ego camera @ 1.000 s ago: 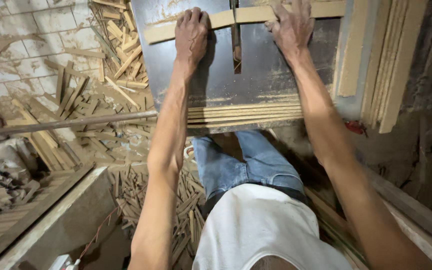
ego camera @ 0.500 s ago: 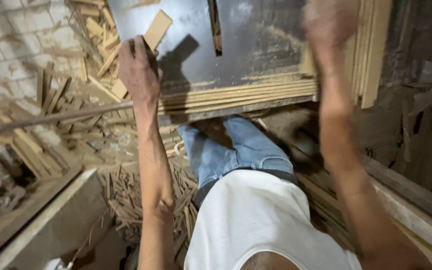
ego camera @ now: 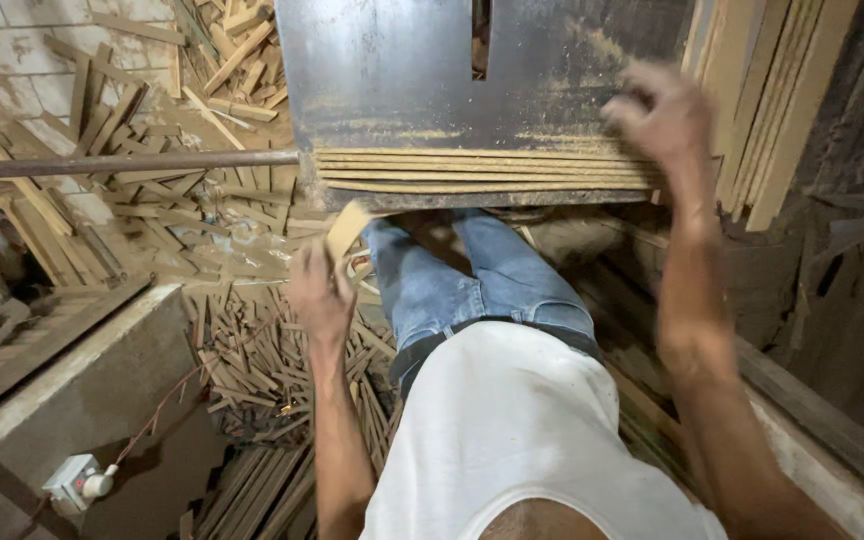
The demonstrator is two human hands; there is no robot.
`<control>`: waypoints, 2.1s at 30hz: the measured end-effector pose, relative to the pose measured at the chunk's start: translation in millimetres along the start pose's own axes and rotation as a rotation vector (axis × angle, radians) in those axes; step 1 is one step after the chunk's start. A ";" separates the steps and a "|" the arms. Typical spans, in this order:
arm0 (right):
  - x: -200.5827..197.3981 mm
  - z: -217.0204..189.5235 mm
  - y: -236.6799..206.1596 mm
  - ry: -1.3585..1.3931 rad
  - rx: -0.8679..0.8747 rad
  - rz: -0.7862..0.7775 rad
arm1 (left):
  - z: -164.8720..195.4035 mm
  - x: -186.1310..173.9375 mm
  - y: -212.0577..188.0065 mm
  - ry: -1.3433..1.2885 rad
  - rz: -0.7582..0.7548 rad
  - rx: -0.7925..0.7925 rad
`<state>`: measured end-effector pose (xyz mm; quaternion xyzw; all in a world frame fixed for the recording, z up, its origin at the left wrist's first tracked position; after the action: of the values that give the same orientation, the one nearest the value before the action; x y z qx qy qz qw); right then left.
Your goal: The person feeds thin wooden strips through a table saw one by one, guiding them with both hands. He stacks the cut pieces on the table and repeats the process for multiple strips.
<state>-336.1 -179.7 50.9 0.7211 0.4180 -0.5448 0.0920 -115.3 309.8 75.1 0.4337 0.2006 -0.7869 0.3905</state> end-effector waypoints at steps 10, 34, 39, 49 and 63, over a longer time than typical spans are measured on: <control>86.7 -15.2 -6.7 0.065 -0.112 -0.394 | -159.2 43.7 -93.5 -0.093 0.100 -0.838; 44.6 -41.4 27.5 -0.059 -0.476 0.078 | 108.5 119.4 171.4 -0.033 -0.277 0.719; 43.3 -62.3 -0.6 -0.249 -0.581 0.194 | 106.6 130.6 162.8 0.014 -0.280 0.765; 29.6 -72.5 -8.2 -0.228 -0.704 0.248 | 119.7 117.2 170.7 -0.031 -0.278 0.728; 64.0 -45.2 15.7 -0.205 -0.110 0.253 | 136.2 146.0 190.5 0.168 -0.268 0.709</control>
<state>-289.4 -130.9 8.3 0.7024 0.3416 -0.5758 0.2415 -83.3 39.3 30.9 0.5747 0.0022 -0.8131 0.0924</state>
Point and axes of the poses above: each hand's wrist, its own y-axis towards the middle knuckle, its own x-axis out of the palm, z = x × y, the point moved 7 cm from there along y, towards the middle knuckle
